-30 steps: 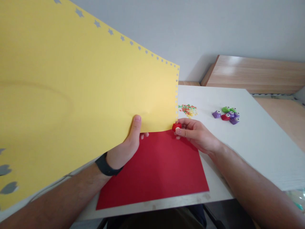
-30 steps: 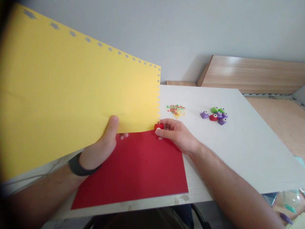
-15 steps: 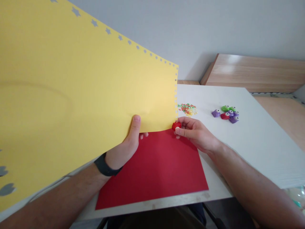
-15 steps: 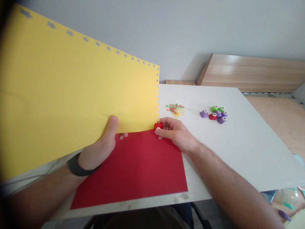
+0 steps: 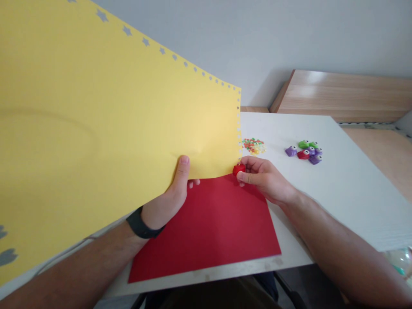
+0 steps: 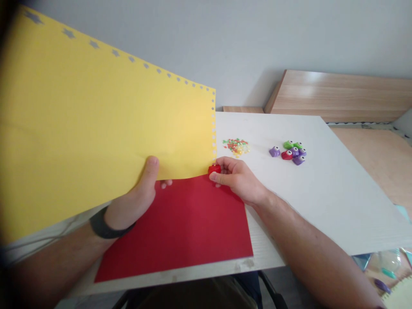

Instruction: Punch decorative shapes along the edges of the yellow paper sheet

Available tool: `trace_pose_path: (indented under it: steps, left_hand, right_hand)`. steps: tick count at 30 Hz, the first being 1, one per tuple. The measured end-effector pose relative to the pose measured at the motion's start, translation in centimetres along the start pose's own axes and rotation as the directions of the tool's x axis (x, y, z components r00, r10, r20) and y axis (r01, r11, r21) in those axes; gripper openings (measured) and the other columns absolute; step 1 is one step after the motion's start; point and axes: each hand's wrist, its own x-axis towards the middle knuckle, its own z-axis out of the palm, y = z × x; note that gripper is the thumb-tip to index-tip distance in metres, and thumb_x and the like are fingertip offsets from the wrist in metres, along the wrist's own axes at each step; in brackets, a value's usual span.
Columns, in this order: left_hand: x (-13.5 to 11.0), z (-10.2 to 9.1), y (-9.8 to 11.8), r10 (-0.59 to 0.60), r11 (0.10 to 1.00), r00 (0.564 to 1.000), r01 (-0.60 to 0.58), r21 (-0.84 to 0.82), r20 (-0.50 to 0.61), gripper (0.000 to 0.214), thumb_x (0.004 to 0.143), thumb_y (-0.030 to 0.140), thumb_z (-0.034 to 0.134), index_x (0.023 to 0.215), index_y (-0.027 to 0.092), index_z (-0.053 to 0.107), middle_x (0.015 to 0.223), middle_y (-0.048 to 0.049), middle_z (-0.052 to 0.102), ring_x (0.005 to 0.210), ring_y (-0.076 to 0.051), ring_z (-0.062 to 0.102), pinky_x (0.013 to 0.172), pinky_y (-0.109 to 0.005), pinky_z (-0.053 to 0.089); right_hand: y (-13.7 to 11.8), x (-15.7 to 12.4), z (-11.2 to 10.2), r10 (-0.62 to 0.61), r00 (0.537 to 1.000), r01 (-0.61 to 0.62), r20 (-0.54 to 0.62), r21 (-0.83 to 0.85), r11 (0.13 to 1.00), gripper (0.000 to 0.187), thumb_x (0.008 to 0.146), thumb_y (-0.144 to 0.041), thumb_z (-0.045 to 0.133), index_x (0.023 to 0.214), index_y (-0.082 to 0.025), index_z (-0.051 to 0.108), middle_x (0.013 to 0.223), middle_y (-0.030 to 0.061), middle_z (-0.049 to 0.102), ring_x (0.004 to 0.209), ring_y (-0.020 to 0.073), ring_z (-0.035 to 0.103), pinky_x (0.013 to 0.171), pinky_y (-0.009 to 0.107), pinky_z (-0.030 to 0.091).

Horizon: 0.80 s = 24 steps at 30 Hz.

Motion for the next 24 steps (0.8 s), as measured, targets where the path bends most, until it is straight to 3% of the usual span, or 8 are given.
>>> trace_pose_path:
  steps: [4,16,21,24]
  left_hand:
    - [0.0,0.03,0.02,-0.009,1.0,1.0,0.009,-0.011,-0.002,0.049,0.101,0.054,0.055,0.062,0.025,0.063,0.069,0.0007,0.074,0.062,-0.016,0.068,0.084,-0.027,0.061]
    - [-0.06,0.07,-0.14,-0.018,1.0,1.0,0.018,0.025,-0.008,0.052,0.101,0.058,0.054,0.06,0.026,0.064,0.069,-0.0004,0.075,0.069,-0.018,0.071,0.101,-0.03,0.058]
    - [-0.09,0.25,0.0,-0.069,0.998,0.997,0.069,-0.009,-0.022,0.052,0.098,0.061,0.056,0.061,0.025,0.064,0.072,-0.002,0.077,0.062,-0.017,0.07,0.074,-0.027,0.064]
    - [-0.08,0.23,-0.11,-0.069,0.998,0.997,0.069,-0.01,-0.021,0.051,0.097,0.06,0.057,0.061,0.025,0.064,0.072,-0.0024,0.077,0.066,-0.018,0.072,0.075,-0.027,0.064]
  right_hand:
    - [-0.12,-0.01,0.16,-0.005,1.0,0.005,-0.003,-0.018,1.0,0.029,0.077,-0.033,0.091,0.094,-0.019,0.071,0.078,-0.0008,0.069,0.066,0.0133,0.058,0.066,0.03,0.042]
    - [0.21,0.5,0.11,-0.002,1.0,0.001,-0.021,-0.06,0.998,0.027,0.076,-0.033,0.089,0.089,-0.02,0.069,0.074,-0.0016,0.068,0.063,0.0136,0.057,0.064,0.031,0.041]
    - [0.26,0.81,0.26,-0.018,0.998,0.015,-0.054,-0.057,0.998,0.029,0.072,-0.031,0.09,0.087,-0.02,0.069,0.072,-0.0025,0.067,0.06,0.0129,0.057,0.062,0.03,0.042]
    - [0.2,0.89,0.3,-0.018,0.998,0.014,-0.062,-0.068,0.998,0.029,0.072,-0.033,0.091,0.085,-0.019,0.068,0.071,-0.0026,0.067,0.06,0.0128,0.058,0.062,0.03,0.042]
